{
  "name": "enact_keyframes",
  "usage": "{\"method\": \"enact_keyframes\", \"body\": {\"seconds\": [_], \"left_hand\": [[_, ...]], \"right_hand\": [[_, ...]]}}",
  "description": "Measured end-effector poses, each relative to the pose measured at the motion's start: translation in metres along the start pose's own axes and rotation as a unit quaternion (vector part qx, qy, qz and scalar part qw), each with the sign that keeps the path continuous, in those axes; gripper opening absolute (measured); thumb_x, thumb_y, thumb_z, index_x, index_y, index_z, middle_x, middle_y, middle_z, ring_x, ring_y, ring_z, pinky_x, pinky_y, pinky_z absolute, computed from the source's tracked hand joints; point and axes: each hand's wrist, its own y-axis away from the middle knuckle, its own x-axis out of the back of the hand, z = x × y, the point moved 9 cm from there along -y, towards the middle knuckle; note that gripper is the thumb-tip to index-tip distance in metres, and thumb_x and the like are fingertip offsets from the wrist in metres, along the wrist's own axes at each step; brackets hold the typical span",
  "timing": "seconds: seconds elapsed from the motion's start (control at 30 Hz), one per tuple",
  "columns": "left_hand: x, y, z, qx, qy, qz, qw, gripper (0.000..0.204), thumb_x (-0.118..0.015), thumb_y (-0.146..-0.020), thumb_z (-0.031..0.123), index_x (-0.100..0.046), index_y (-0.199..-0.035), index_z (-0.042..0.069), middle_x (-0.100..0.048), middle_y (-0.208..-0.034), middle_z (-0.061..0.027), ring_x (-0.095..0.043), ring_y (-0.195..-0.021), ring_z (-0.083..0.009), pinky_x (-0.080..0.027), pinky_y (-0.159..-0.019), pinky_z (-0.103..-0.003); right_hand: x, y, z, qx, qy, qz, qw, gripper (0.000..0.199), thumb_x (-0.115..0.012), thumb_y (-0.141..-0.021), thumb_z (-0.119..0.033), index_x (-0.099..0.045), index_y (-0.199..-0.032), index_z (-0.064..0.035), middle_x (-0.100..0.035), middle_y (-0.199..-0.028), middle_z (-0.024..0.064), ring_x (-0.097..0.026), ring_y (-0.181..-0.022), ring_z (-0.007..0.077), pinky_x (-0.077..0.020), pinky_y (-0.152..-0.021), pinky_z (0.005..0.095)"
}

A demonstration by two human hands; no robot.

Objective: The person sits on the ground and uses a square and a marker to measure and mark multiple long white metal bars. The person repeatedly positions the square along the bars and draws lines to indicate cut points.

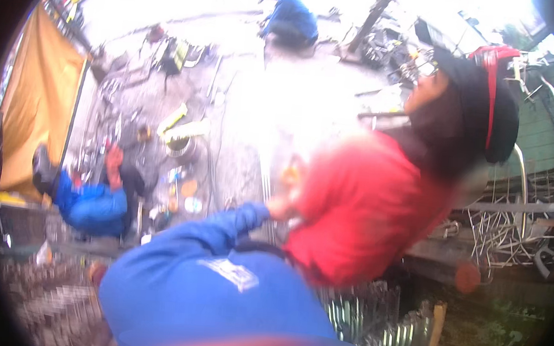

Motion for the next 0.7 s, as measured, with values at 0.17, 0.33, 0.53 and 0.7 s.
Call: {"method": "enact_keyframes", "body": {"seconds": [0.17, 0.33, 0.53, 0.7], "left_hand": [[0.05, 0.033, -0.024, -0.032, 0.123, -0.078, 0.989, 0.067, -0.062, -0.077, 0.025, -0.04, -0.141, 0.021, -0.064, -0.107, -0.0213, -0.062, -0.099, -0.036, -0.049, -0.087, -0.044], [0.105, 0.085, -0.134, 0.095, 0.152, -0.088, 0.98, 0.071, -0.064, -0.078, 0.034, -0.037, -0.143, 0.022, -0.061, -0.113, -0.0246, -0.059, -0.105, -0.0397, -0.047, -0.091, -0.044], [0.21, 0.185, -0.307, 0.326, 0.119, 0.023, 0.937, 0.071, -0.069, -0.074, 0.041, -0.048, -0.135, 0.012, -0.061, -0.119, -0.021, -0.058, -0.111, -0.0367, -0.045, -0.096, -0.041], [0.27, 0.249, -0.396, 0.412, 0.08, 0.148, 0.895, 0.066, -0.071, -0.074, 0.038, -0.053, -0.129, 0.006, -0.063, -0.115, -0.0207, -0.062, -0.105, -0.0343, -0.048, -0.091, -0.039]], "right_hand": [[-0.02, -0.055, -0.042, -0.066, -0.043, 0.018, 0.997, 0.071, -0.05, -0.091, -0.055, -0.046, -0.133, 0.0018, -0.048, -0.135, 0.0229, -0.044, -0.127, 0.0349, -0.032, -0.107, 0.0391], [-0.075, -0.142, -0.091, -0.091, -0.042, -0.01, 0.995, 0.073, -0.051, -0.09, -0.056, -0.045, -0.134, 0.0016, -0.047, -0.136, 0.0229, -0.044, -0.127, 0.0352, -0.0318, -0.107, 0.0393], [-0.056, -0.241, -0.201, -0.006, 0.135, -0.065, 0.989, 0.079, -0.045, -0.088, -0.064, -0.046, -0.134, 0.0005, -0.04, -0.142, 0.0228, -0.036, -0.134, 0.034, -0.0269, -0.111, 0.0411], [-0.006, -0.311, -0.273, 0.035, 0.092, -0.004, 0.995, 0.073, -0.04, -0.091, -0.062, -0.052, -0.129, 0.0001, -0.049, -0.134, 0.0209, -0.045, -0.127, 0.0316, -0.0324, -0.108, 0.0416]]}}
